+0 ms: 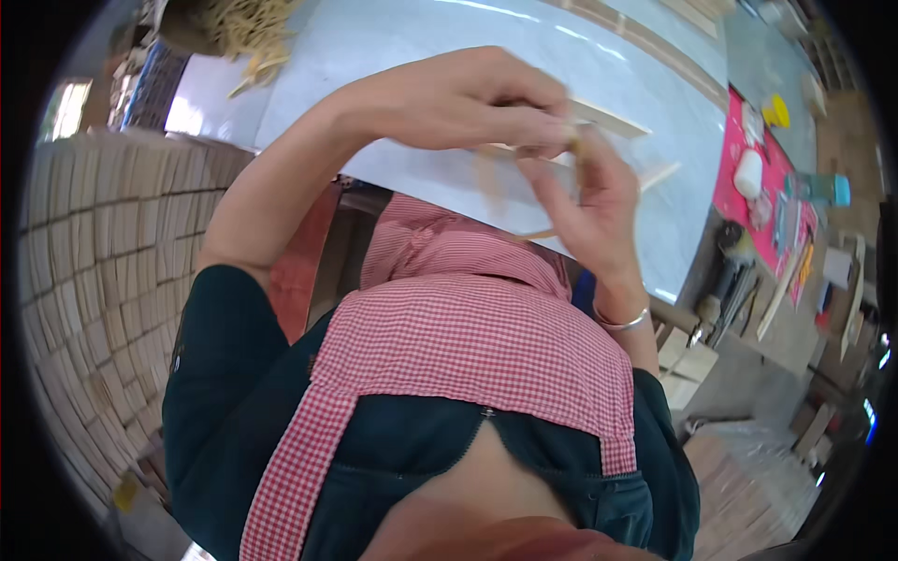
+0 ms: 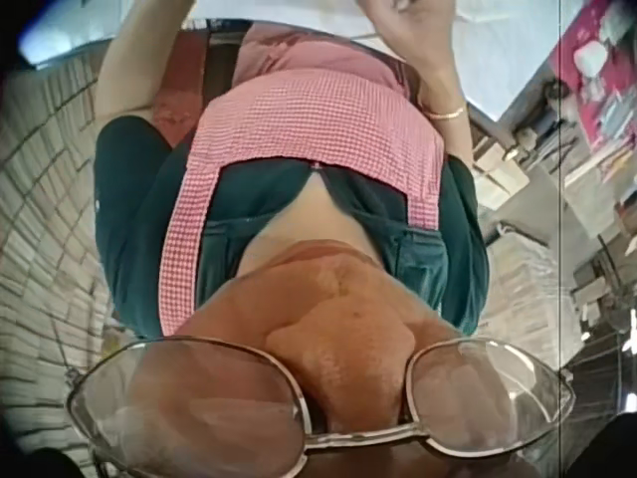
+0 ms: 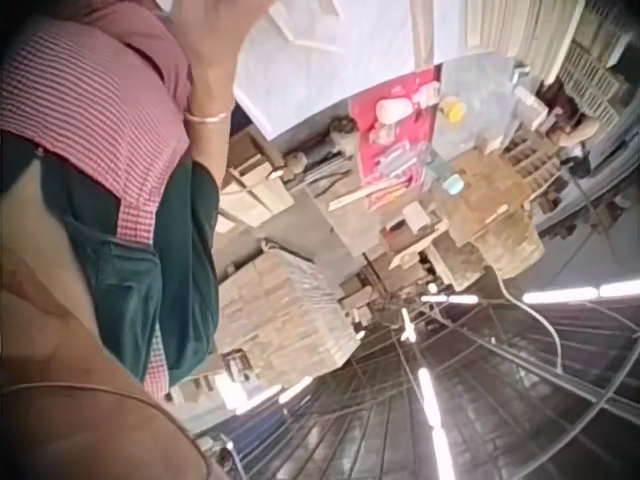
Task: Assemble small wooden boxes using glue and a pneumatic nail gun.
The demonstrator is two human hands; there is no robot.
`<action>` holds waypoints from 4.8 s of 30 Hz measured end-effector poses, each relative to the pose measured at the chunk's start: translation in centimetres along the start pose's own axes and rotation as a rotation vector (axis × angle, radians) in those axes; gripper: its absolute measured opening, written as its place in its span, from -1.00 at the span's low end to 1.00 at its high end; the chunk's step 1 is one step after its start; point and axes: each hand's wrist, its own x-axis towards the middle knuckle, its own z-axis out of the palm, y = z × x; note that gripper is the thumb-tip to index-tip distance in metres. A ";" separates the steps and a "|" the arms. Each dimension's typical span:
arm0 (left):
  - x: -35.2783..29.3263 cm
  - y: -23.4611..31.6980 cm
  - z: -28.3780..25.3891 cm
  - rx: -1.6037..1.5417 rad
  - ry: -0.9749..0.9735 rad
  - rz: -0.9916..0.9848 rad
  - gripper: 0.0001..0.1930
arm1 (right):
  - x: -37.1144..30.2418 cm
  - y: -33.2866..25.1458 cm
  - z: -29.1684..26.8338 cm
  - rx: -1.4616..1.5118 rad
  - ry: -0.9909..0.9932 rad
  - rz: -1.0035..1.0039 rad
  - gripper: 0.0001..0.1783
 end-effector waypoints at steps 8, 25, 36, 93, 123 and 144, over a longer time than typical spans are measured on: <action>-4.3 -3.3 -0.7 -0.033 -0.142 -0.099 -0.74 | -2.2 -3.4 -2.6 0.142 -0.372 -0.064 -0.90; -5.0 -14.8 -7.1 0.960 -0.012 -0.145 0.07 | -5.0 8.6 -22.0 -0.901 -0.173 0.416 -0.36; -4.1 -14.9 -6.9 0.962 -0.053 -0.122 0.16 | -4.0 9.0 -20.3 -0.954 -0.237 0.347 -0.08; -8.5 -17.0 0.2 0.653 0.164 -0.065 -0.72 | -9.9 12.0 -13.5 -0.895 -0.022 -0.075 -0.63; -8.5 -18.5 0.6 0.508 0.284 -0.037 -0.74 | -6.6 12.5 -14.6 -0.987 -0.194 -0.011 -0.77; -5.6 -15.6 1.8 -0.190 0.542 -0.689 -0.69 | -3.6 13.4 -14.1 -0.567 0.290 0.741 -0.65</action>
